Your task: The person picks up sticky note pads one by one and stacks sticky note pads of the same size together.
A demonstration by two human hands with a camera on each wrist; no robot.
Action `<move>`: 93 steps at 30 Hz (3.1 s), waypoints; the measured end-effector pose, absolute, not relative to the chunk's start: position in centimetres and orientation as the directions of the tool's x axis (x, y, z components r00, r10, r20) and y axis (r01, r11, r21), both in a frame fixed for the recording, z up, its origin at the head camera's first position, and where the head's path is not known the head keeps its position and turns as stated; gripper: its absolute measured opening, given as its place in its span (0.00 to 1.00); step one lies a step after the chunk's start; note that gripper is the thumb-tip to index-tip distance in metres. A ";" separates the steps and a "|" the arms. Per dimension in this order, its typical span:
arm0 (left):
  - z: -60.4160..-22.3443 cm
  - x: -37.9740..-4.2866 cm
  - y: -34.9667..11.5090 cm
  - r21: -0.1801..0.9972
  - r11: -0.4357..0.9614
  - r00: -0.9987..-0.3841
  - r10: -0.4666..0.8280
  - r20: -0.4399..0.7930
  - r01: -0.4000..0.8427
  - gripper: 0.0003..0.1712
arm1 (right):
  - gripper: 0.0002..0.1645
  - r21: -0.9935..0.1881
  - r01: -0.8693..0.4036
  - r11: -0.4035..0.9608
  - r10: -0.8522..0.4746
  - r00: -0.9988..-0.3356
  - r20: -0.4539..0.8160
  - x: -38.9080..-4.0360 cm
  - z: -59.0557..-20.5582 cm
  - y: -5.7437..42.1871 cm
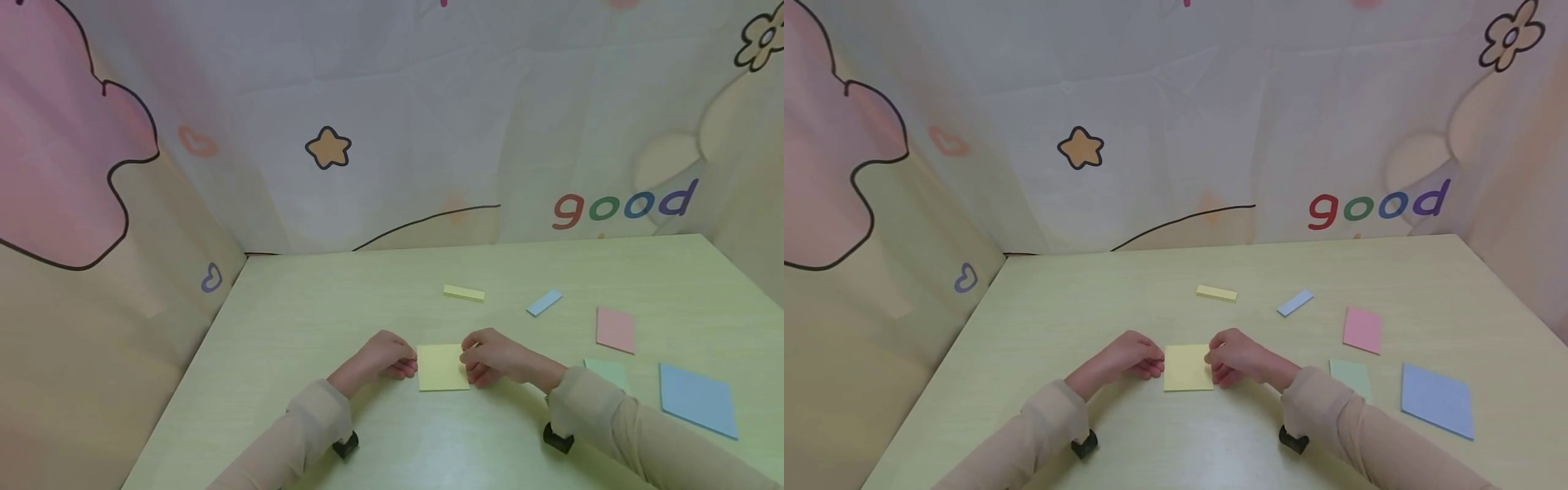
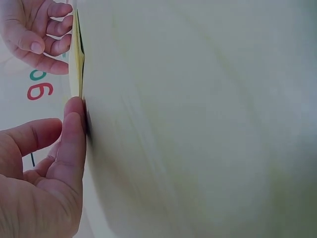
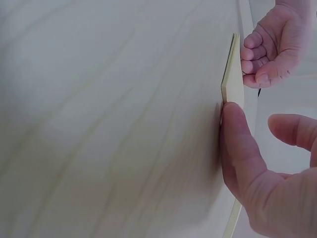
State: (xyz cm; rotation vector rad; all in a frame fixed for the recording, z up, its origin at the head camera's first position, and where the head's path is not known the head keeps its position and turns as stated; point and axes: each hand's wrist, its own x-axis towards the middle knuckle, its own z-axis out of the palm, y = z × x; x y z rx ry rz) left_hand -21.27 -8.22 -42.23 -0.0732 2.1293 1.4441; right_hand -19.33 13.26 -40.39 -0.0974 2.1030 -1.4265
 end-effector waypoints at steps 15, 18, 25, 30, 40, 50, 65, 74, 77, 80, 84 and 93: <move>-42.0 -21.2 -9.2 0.837 0.446 -0.846 0.264 -0.463 -0.318 0.09 | 0.19 -0.885 0.251 0.392 -0.380 -0.832 -0.404 -19.3 -40.7 12.3; -42.0 -21.2 -9.4 0.837 0.448 -0.850 0.262 -0.458 -0.313 0.08 | 0.19 -0.889 0.248 0.384 -0.379 -0.836 -0.397 -19.2 -40.7 12.1; -41.8 -21.1 -9.7 0.834 0.469 -0.856 0.263 -0.445 -0.290 0.08 | 0.17 -0.894 0.231 0.385 -0.362 -0.853 -0.376 -19.2 -40.9 11.5; -41.7 -21.1 -10.0 0.831 0.487 -0.862 0.263 -0.434 -0.270 0.09 | 0.18 -0.895 0.224 0.385 -0.358 -0.858 -0.369 -19.2 -41.0 11.1; -41.9 -21.2 -10.4 0.827 0.501 -0.869 0.258 -0.423 -0.253 0.08 | 0.19 -0.899 0.216 0.381 -0.366 -0.858 -0.361 -19.2 -40.9 10.8; -41.2 -21.0 -10.6 0.821 0.518 -0.876 0.249 -0.412 -0.239 0.08 | 0.23 -0.903 0.164 0.398 -0.413 -0.846 -0.336 -19.0 -40.9 11.4; -41.2 -20.5 -10.9 0.804 0.554 -0.875 0.256 -0.411 -0.216 0.07 | 0.26 -0.898 0.143 0.415 -0.440 -0.833 -0.336 -17.9 -39.9 12.5; -41.2 -20.0 -11.3 0.796 0.570 -0.873 0.264 -0.410 -0.201 0.08 | 0.28 -0.913 0.086 0.400 -0.513 -0.804 -0.300 -16.9 -39.6 13.5; -41.0 -19.7 -11.3 0.802 0.562 -0.870 0.272 -0.411 -0.203 0.08 | 0.29 -0.915 0.059 0.399 -0.533 -0.797 -0.284 -16.7 -39.2 14.1; -40.9 -19.5 -11.4 0.804 0.561 -0.867 0.282 -0.411 -0.198 0.09 | 0.30 -0.908 0.036 0.417 -0.537 -0.797 -0.277 -16.4 -38.7 14.7; -40.9 -19.4 -11.3 0.806 0.568 -0.872 0.299 -0.388 -0.164 0.10 | 0.28 -0.897 -0.005 0.442 -0.555 -0.787 -0.269 -16.1 -38.3 15.9; -40.3 -18.7 -9.5 0.855 0.505 -0.901 0.308 -0.306 -0.118 0.09 | 0.27 -0.864 -0.094 0.495 -0.577 -0.779 -0.246 -15.8 -38.1 18.7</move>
